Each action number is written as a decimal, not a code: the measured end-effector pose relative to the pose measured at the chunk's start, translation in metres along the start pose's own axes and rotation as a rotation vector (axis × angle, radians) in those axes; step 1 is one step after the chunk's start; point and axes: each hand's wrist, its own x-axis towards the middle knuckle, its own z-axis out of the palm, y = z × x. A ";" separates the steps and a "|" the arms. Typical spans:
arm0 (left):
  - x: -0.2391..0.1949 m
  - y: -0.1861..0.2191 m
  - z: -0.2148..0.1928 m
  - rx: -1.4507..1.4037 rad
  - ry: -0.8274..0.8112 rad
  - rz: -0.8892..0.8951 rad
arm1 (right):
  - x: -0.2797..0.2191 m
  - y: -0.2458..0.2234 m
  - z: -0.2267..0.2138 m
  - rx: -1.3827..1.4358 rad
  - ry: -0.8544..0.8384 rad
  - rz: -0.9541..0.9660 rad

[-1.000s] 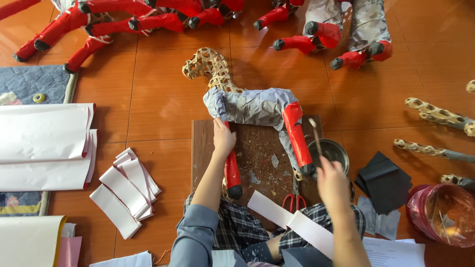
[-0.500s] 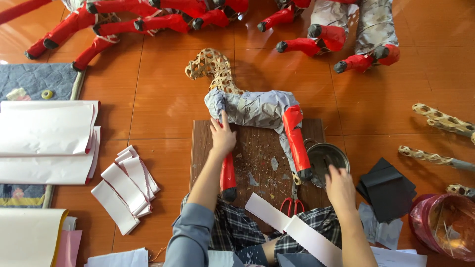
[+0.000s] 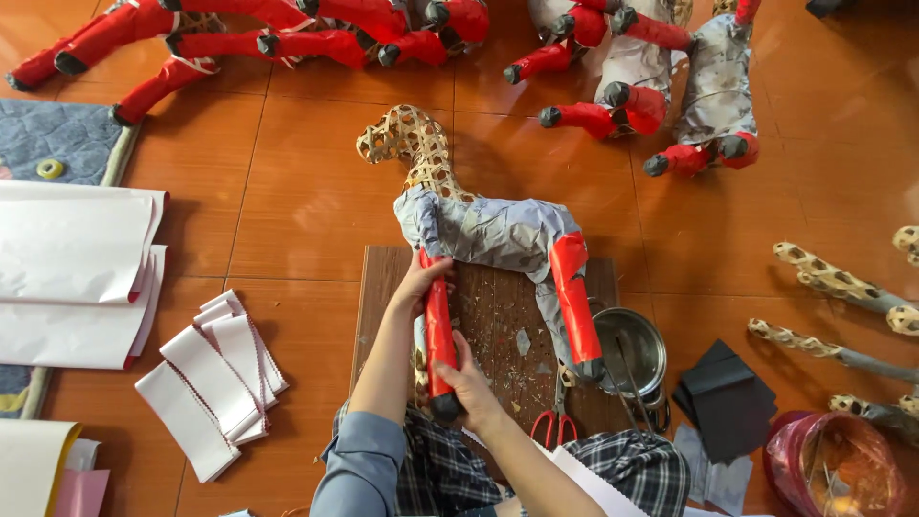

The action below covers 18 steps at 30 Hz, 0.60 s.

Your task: Decorating a paper mache giraffe with colored paper strips and glue.

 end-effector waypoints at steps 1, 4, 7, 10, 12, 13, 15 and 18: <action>0.001 0.004 0.005 -0.003 0.001 0.001 | 0.003 0.000 0.001 -0.003 0.001 0.001; 0.013 0.000 0.010 0.271 0.235 -0.161 | 0.012 0.005 -0.003 -0.287 0.027 -0.157; 0.019 -0.008 0.019 0.951 0.416 0.154 | 0.023 0.014 -0.015 -0.450 0.041 -0.273; -0.009 0.020 0.056 1.211 0.504 -0.065 | 0.018 0.012 -0.006 -0.603 0.062 -0.354; 0.006 0.004 0.049 1.427 0.515 0.047 | 0.003 -0.004 0.017 -0.392 0.101 -0.146; -0.013 0.031 0.060 1.430 0.515 0.049 | 0.004 -0.005 0.014 -0.389 0.099 -0.148; -0.052 0.083 0.083 1.546 0.277 -0.179 | 0.005 -0.004 0.009 -0.352 0.097 -0.120; -0.031 0.040 0.015 0.499 0.346 0.255 | 0.004 -0.006 0.001 -0.379 0.075 -0.134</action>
